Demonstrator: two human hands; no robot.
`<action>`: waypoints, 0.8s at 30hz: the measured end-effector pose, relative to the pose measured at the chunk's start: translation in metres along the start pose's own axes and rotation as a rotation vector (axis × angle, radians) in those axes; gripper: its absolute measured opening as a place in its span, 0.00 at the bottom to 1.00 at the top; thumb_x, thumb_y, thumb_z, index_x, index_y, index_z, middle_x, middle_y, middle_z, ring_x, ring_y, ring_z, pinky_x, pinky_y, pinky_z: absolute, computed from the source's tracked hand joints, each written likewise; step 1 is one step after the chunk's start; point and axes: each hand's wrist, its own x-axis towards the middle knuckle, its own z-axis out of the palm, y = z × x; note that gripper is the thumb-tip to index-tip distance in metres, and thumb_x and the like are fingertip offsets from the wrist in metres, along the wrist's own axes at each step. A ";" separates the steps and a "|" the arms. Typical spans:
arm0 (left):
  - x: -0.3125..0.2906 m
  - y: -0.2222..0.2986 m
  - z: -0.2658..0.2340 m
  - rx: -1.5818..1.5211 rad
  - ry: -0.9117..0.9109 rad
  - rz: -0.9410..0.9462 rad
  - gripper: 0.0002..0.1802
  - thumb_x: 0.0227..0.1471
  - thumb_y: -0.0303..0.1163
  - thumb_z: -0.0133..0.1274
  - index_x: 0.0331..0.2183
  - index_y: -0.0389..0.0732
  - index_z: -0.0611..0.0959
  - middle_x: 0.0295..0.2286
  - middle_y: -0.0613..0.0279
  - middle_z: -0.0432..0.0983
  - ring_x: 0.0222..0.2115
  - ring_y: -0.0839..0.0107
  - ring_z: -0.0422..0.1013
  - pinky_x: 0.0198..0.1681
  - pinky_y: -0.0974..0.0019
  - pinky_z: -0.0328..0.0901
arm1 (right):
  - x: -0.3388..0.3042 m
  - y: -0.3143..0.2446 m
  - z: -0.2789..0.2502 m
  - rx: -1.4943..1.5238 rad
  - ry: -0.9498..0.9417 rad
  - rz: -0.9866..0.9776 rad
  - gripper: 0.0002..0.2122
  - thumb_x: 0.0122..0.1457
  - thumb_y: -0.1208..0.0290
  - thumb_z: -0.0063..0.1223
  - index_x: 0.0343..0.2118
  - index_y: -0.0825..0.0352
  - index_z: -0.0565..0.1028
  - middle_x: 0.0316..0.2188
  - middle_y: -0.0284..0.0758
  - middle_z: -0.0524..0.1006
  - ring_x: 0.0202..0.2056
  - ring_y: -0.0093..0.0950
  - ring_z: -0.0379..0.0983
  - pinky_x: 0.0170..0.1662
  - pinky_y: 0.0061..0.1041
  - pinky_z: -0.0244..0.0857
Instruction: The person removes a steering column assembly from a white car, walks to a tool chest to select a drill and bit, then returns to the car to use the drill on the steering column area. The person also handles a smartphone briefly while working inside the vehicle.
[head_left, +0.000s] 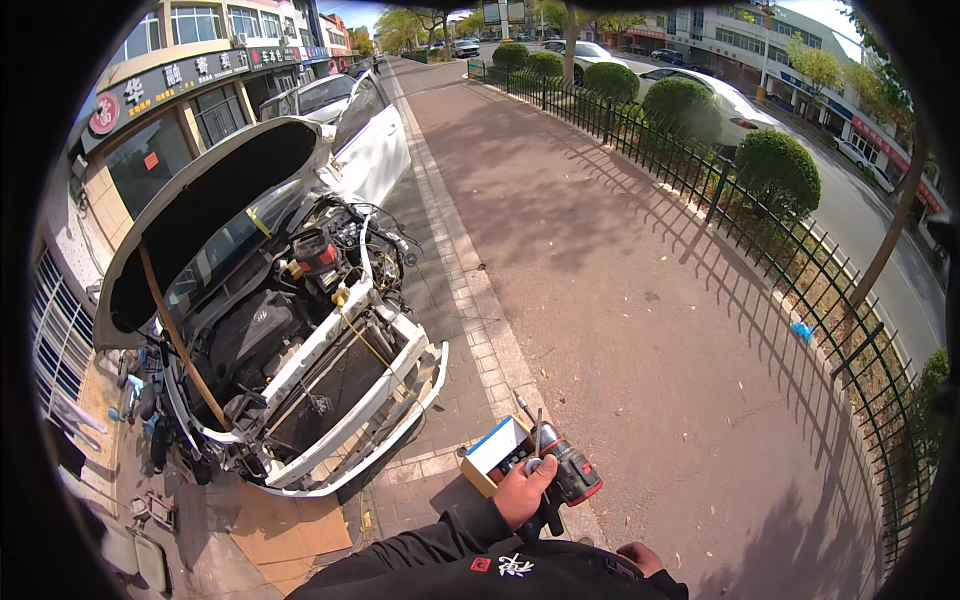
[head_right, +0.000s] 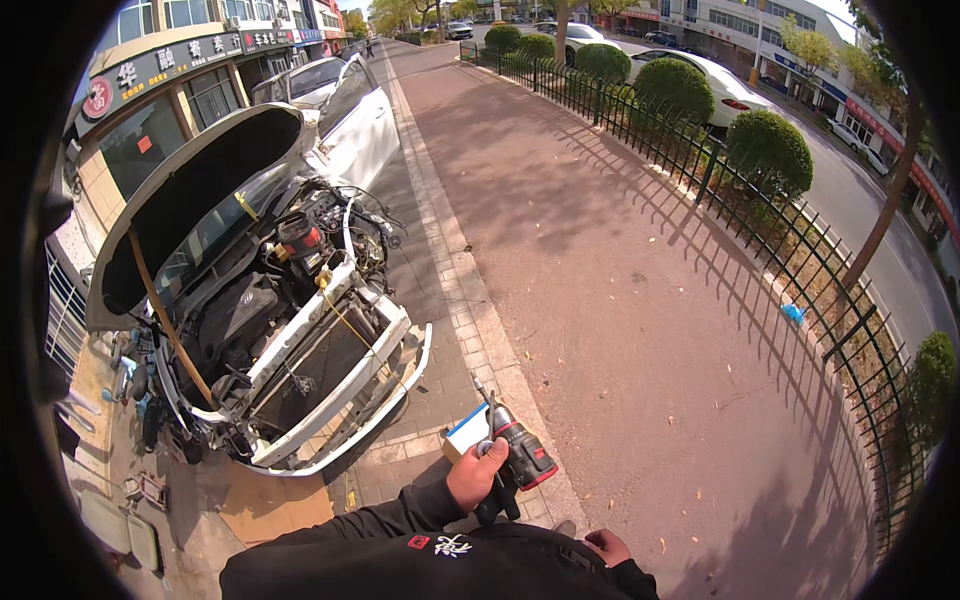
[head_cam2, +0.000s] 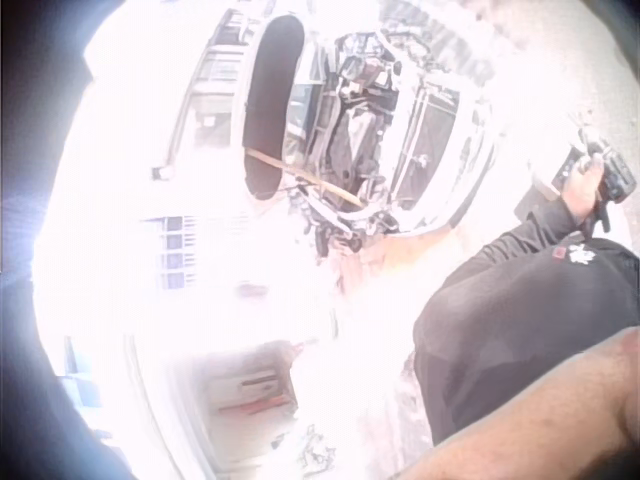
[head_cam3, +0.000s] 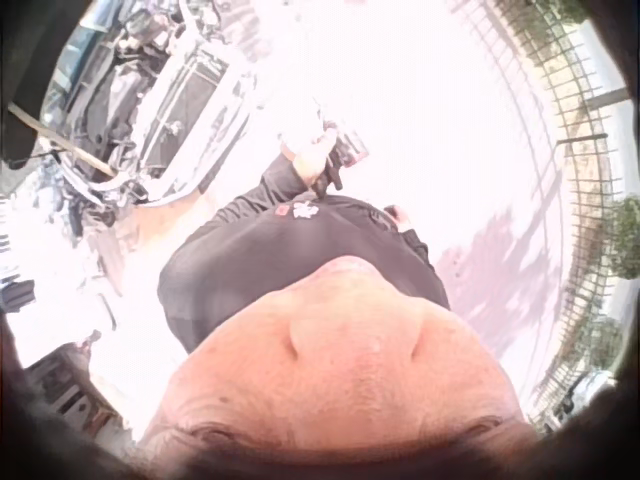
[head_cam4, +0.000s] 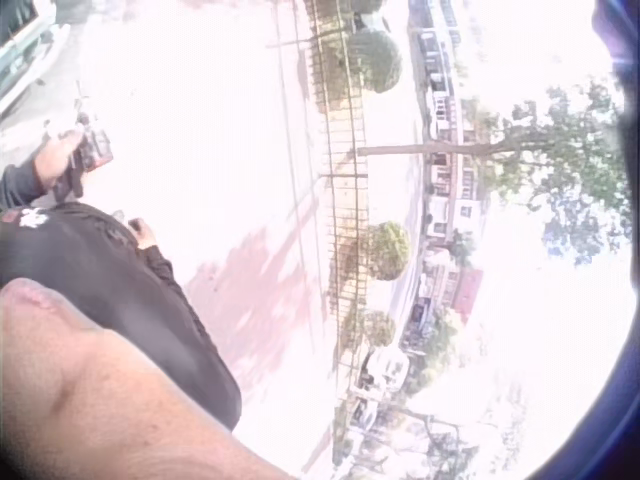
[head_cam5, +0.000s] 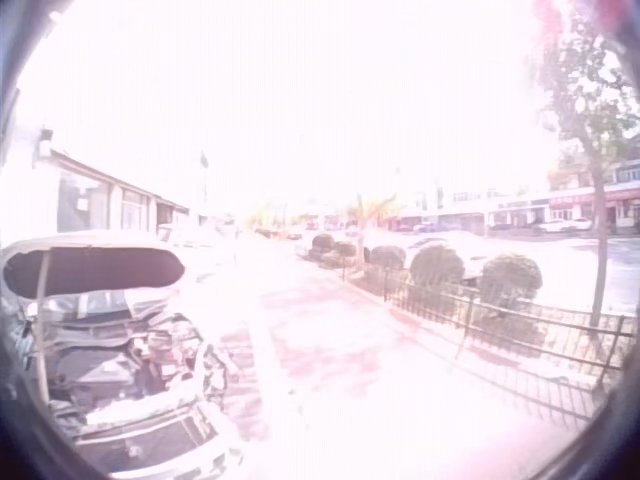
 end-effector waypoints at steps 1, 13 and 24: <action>0.028 0.005 0.012 -0.102 0.029 0.048 0.28 0.74 0.55 0.49 0.51 0.39 0.83 0.41 0.66 0.84 0.41 0.77 0.76 0.49 0.66 0.72 | 0.025 -0.068 -0.040 0.062 -0.064 -0.152 0.19 0.68 0.63 0.66 0.56 0.70 0.78 0.47 0.43 0.85 0.45 0.30 0.84 0.51 0.31 0.78; 0.458 0.119 0.070 -0.392 -0.090 0.189 0.32 0.76 0.56 0.44 0.56 0.34 0.81 0.46 0.58 0.85 0.47 0.70 0.79 0.55 0.64 0.72 | 0.381 -0.485 -0.246 0.526 -0.373 -0.394 0.33 0.67 0.75 0.63 0.73 0.66 0.62 0.65 0.33 0.72 0.65 0.27 0.67 0.69 0.33 0.60; 0.818 0.312 0.023 -0.379 -0.097 0.221 0.39 0.75 0.59 0.42 0.65 0.32 0.72 0.60 0.45 0.76 0.62 0.56 0.72 0.63 0.53 0.68 | 0.712 -0.670 -0.414 0.868 -0.265 -0.564 0.19 0.64 0.69 0.66 0.56 0.69 0.75 0.43 0.36 0.83 0.43 0.27 0.80 0.47 0.30 0.75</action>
